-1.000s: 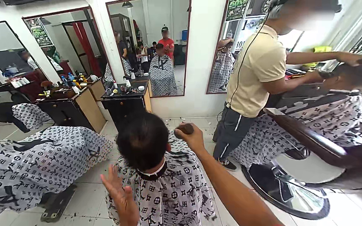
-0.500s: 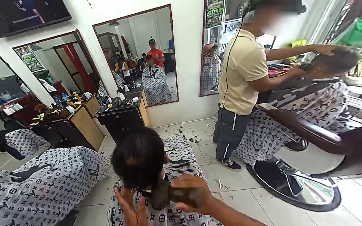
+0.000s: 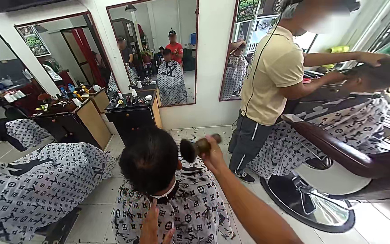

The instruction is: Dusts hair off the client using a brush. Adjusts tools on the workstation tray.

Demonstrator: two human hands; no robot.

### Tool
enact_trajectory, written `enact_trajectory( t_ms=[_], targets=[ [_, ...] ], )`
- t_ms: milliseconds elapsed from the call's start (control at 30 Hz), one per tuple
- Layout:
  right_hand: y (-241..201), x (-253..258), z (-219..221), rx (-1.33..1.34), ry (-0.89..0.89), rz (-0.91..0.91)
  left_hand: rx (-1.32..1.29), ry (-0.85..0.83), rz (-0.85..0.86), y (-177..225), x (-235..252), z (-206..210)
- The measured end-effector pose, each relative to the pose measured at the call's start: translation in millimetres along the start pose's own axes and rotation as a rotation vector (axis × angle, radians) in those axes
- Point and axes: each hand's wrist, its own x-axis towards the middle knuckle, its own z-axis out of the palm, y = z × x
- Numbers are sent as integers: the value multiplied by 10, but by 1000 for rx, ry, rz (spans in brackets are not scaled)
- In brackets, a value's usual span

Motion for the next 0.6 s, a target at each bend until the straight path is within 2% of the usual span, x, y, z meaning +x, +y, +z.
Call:
enact_trajectory(
  t_ms=[67, 100, 133, 200, 233, 267, 300, 333, 367, 433, 467, 500, 600],
  targets=[
    [-6, 306, 1, -532, -197, 49, -49, -19, -50, -38, -97, -19],
    [-35, 391, 27, -706, -236, 63, -75, -20, -84, -70, -161, -33],
    [-71, 413, 45, -676, -226, 50, -95, -18, -123, -109, -228, -56],
    [-139, 400, 125, -232, -158, 7, -130, 5, -213, -173, -328, -117],
    [-184, 407, 176, -121, -157, 1, -139, 20, -256, -195, -361, -146],
    [-244, 426, 208, -222, -176, -22, -136, 31, -280, -210, -380, -183],
    [-325, 430, 222, -448, -209, -38, -111, 35, -283, -217, -388, -242],
    [-396, 415, 217, -609, -252, -30, -59, 33, -252, -233, -378, -323],
    [-451, 358, 225, -582, -270, -42, 11, 31, -190, -265, -319, -423],
    [-529, 218, 291, -110, -268, -73, 132, 55, -31, -339, -83, -625],
    [-549, 160, 309, 27, -285, -76, 175, 95, 50, -329, 61, -716],
    [-551, 140, 297, -43, -297, -106, 218, 150, 134, -286, 236, -807],
    [-472, 199, 100, -968, -219, -189, 277, 284, 402, 29, 910, -1086]
  ],
)
